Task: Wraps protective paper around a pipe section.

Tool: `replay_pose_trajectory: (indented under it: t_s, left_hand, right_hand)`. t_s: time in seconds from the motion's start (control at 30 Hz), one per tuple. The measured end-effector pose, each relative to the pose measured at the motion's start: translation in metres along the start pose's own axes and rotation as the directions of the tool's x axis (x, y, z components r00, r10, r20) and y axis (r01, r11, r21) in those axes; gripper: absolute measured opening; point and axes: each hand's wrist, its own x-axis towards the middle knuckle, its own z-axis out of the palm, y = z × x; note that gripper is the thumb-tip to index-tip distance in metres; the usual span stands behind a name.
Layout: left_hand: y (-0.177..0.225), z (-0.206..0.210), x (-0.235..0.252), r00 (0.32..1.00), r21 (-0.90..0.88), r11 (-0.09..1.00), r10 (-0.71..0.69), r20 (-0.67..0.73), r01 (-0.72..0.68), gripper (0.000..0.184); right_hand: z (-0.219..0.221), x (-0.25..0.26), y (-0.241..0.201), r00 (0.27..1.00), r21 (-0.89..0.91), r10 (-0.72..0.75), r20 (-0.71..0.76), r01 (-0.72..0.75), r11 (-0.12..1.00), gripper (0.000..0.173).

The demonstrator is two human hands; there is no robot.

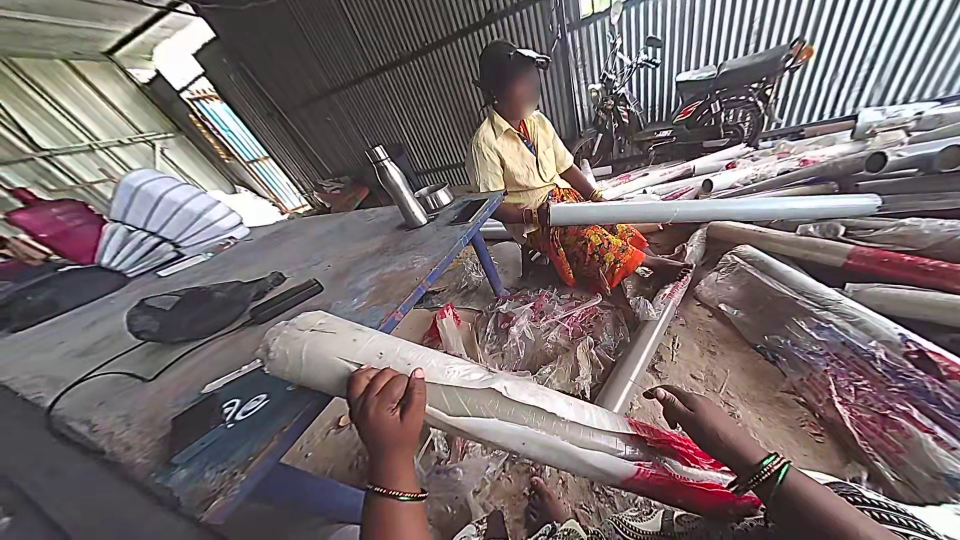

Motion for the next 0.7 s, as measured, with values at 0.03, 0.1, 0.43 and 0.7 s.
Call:
replay_pose_trajectory:
  t_s: [0.03, 0.1, 0.43, 0.7]
  left_hand:
    - [0.0003, -0.0002, 0.0001, 1.0, 0.001, 1.0, -0.001, 0.002, 0.001, 0.053]
    - [0.0005, -0.0005, 0.0, 1.0, 0.003, 1.0, -0.002, 0.003, 0.002, 0.053]
    - [0.0001, 0.0015, -0.0004, 1.0, 0.012, 1.0, 0.001, -0.01, -0.001, 0.053]
    - [0.0028, 0.0003, 0.0007, 1.0, 0.024, 1.0, 0.002, -0.005, -0.002, 0.052]
  right_hand:
    - [-0.0002, 0.0, 0.0002, 1.0, -0.007, -0.002, -0.002, 0.002, 1.0, 0.051]
    - [-0.0004, -0.0005, -0.0002, 1.0, -0.014, -0.005, -0.006, 0.005, 1.0, 0.051]
    - [-0.0016, -0.0017, -0.0034, 1.0, -0.027, -0.019, 0.005, 0.019, 0.999, 0.046]
    - [-0.0031, -0.0037, -0.0028, 0.999, -0.036, -0.03, 0.01, 0.031, 0.999, 0.046]
